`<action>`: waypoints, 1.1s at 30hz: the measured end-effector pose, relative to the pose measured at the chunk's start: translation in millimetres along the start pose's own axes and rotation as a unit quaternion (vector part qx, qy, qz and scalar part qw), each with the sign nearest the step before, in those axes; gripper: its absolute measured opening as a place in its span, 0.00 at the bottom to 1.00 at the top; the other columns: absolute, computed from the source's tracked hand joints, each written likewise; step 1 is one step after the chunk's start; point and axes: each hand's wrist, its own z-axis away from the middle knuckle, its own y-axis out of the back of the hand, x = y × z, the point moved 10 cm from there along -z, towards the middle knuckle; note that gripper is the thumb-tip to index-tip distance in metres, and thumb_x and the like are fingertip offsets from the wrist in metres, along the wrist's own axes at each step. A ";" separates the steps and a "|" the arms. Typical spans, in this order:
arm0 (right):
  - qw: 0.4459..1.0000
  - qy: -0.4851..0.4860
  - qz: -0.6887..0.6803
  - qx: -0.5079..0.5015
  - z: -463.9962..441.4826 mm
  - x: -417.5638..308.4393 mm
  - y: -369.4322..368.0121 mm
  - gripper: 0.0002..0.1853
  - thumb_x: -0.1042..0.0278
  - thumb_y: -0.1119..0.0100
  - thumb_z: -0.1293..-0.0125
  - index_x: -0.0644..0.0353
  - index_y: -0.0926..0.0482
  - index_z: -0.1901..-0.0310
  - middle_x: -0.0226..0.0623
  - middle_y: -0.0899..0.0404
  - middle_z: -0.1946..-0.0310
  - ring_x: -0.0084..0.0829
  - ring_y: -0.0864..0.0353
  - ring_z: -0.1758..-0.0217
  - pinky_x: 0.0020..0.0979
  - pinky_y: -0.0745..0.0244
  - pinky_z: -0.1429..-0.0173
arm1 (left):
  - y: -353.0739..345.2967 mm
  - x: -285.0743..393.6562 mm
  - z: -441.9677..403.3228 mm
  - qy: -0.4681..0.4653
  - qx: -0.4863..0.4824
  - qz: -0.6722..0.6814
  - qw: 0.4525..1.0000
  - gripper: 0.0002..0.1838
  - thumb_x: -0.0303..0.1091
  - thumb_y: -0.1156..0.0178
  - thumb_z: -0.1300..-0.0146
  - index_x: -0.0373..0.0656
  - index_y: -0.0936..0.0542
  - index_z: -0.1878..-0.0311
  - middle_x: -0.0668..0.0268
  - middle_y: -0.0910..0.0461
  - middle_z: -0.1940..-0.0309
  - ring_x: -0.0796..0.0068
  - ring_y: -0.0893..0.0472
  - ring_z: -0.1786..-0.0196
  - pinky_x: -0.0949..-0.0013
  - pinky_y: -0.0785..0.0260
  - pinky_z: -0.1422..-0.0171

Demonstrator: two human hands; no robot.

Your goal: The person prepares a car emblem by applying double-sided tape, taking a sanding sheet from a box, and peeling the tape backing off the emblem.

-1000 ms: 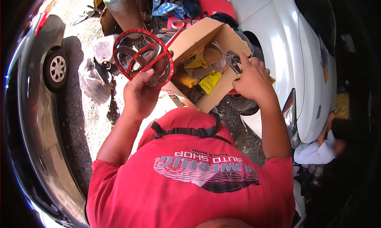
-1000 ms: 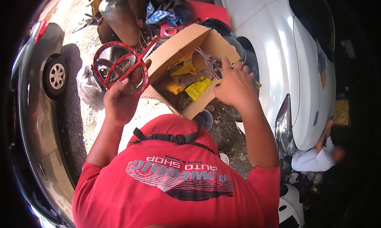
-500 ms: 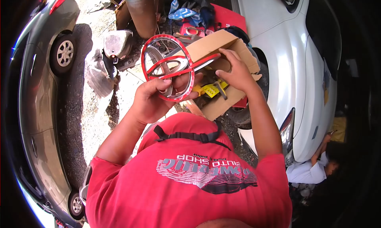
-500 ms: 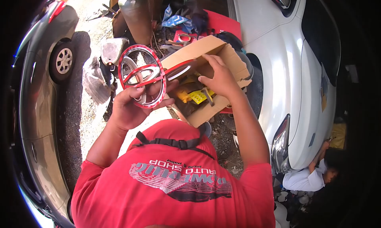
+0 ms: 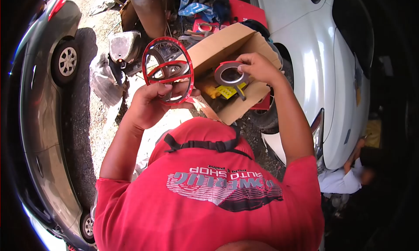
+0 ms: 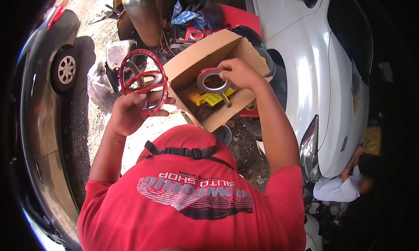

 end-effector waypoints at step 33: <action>0.779 0.445 0.384 0.218 124.9 -215.0 -72.0 0.07 0.67 0.31 0.49 0.54 0.21 0.71 0.31 0.26 0.65 0.35 0.23 0.58 0.37 0.27 0.54 | -28.0 -23.2 -2.1 0.063 0.061 -0.173 0.981 0.27 0.30 0.48 0.29 0.35 0.30 0.27 0.53 0.18 0.41 0.60 0.15 0.42 0.60 0.12 0.53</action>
